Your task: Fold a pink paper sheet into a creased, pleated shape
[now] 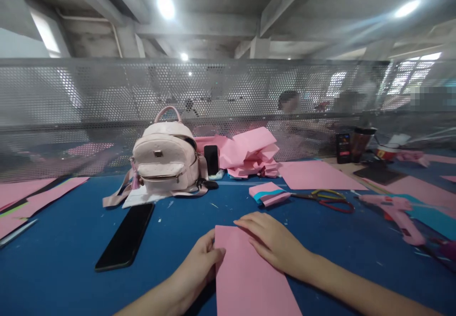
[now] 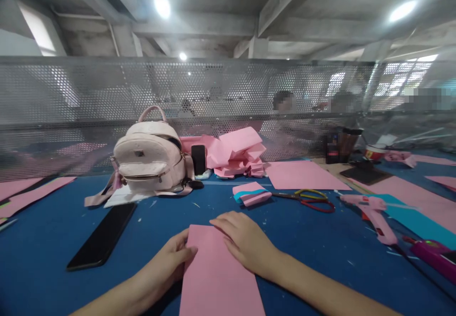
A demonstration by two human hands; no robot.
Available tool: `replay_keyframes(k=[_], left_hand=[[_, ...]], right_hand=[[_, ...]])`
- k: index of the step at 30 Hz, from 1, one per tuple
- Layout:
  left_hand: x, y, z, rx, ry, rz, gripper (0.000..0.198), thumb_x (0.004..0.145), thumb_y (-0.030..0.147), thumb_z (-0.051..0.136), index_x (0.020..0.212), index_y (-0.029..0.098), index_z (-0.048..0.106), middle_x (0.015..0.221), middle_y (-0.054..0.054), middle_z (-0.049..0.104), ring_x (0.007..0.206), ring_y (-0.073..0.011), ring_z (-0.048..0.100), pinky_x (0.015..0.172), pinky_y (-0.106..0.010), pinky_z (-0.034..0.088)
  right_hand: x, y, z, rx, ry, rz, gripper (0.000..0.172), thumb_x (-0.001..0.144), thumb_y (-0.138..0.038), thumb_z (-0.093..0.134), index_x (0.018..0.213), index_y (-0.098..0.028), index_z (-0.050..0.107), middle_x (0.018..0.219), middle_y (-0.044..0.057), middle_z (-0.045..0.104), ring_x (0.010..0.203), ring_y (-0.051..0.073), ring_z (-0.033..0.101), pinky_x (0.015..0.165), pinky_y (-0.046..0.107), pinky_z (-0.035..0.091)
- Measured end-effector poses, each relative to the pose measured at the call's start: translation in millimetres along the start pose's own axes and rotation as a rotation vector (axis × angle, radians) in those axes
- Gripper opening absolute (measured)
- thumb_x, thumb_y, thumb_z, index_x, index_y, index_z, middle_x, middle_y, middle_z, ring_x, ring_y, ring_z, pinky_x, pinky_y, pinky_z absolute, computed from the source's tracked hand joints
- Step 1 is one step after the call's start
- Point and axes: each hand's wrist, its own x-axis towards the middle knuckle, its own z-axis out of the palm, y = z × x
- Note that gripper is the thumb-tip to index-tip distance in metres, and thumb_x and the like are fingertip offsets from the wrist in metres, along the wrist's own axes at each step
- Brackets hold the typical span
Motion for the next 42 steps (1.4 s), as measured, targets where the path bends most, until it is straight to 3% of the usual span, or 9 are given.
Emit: replay_keyframes(k=[6,10,15,20,21,24,27,33,42], left_hand=[[6.8,-8.9,11.6,-0.168,0.095,0.037,0.046,0.070,0.015,0.066,0.115,0.017,0.058,0.105,-0.009,0.068,0.099,-0.0243,0.065,0.085,-0.032,0.048],[6.8,-10.0,16.8,-0.177,0.061,0.046,0.046,0.067,0.015,0.068,0.112,0.016,0.060,0.105,-0.010,0.067,0.104,-0.0265,0.063,0.088,-0.034,0.047],[1.7,-4.7,-6.0,-0.040,0.051,0.081,0.046,0.073,0.020,0.069,0.119,0.017,0.060,0.123,-0.014,0.062,0.113,-0.0279,0.059,0.096,-0.039,0.043],[-15.8,17.3,-41.0,0.270,0.129,0.259,0.049,0.079,0.012,0.065,0.125,0.028,0.062,0.143,-0.005,0.049,0.137,-0.0239,0.037,0.116,-0.039,0.020],[-20.1,22.2,-44.8,0.573,0.077,0.346,0.045,0.085,0.010,0.056,0.125,0.029,0.062,0.141,-0.004,0.050,0.135,-0.0229,0.039,0.115,-0.040,0.021],[-28.0,29.3,-50.5,1.234,-0.108,0.580,0.045,0.088,0.001,0.037,0.112,0.024,0.068,0.115,-0.008,0.062,0.107,-0.0214,0.056,0.093,-0.037,0.043],[-24.9,24.8,-53.6,1.560,-0.162,0.845,0.035,0.093,0.005,0.035,0.103,0.016,0.068,0.091,-0.010,0.064,0.080,-0.0215,0.055,0.069,-0.033,0.044],[-11.1,15.2,-67.1,1.614,-0.223,0.906,0.034,0.102,0.017,0.031,0.116,0.012,0.061,0.098,-0.011,0.067,0.084,-0.0215,0.058,0.074,-0.033,0.046],[-4.8,20.1,-76.0,1.735,-0.254,0.891,0.037,0.106,0.027,0.030,0.111,0.012,0.064,0.102,-0.010,0.071,0.088,-0.0206,0.066,0.079,-0.031,0.050]], right_hand=[[23.7,-6.3,11.1,-0.084,0.017,-0.020,0.034,0.096,-0.016,0.046,0.128,-0.019,0.056,0.125,0.010,0.062,0.113,0.025,0.053,0.096,0.042,0.043],[35.5,-5.0,18.4,-0.122,0.011,-0.087,0.029,0.096,-0.014,0.046,0.121,-0.018,0.061,0.119,0.008,0.065,0.110,0.023,0.054,0.094,0.040,0.043],[32.3,2.7,25.2,-0.103,-0.001,-0.110,0.030,0.098,-0.019,0.048,0.125,-0.020,0.059,0.115,0.009,0.066,0.107,0.024,0.055,0.090,0.040,0.043],[28.7,9.2,28.3,-0.039,-0.052,-0.108,0.028,0.099,-0.021,0.047,0.123,-0.022,0.062,0.115,0.007,0.066,0.107,0.022,0.056,0.091,0.038,0.043],[30.1,8.7,28.0,-0.013,-0.063,-0.087,0.028,0.098,-0.019,0.048,0.123,-0.023,0.062,0.116,0.006,0.066,0.107,0.022,0.056,0.091,0.037,0.044],[38.9,5.5,27.4,0.055,-0.097,-0.018,0.032,0.093,-0.013,0.054,0.122,-0.024,0.062,0.115,0.005,0.065,0.107,0.020,0.057,0.090,0.034,0.045],[51.7,3.8,30.6,0.083,-0.105,0.015,0.026,0.090,-0.013,0.057,0.113,-0.023,0.064,0.110,0.004,0.065,0.103,0.021,0.056,0.088,0.033,0.044],[67.6,9.4,44.4,0.119,-0.058,0.056,0.004,0.093,-0.017,0.058,0.093,-0.021,0.060,0.095,0.001,0.064,0.089,0.020,0.052,0.079,0.033,0.040],[64.9,18.9,46.8,0.164,-0.088,0.032,0.006,0.094,-0.018,0.056,0.089,-0.021,0.058,0.095,0.000,0.064,0.088,0.019,0.050,0.079,0.032,0.037]])
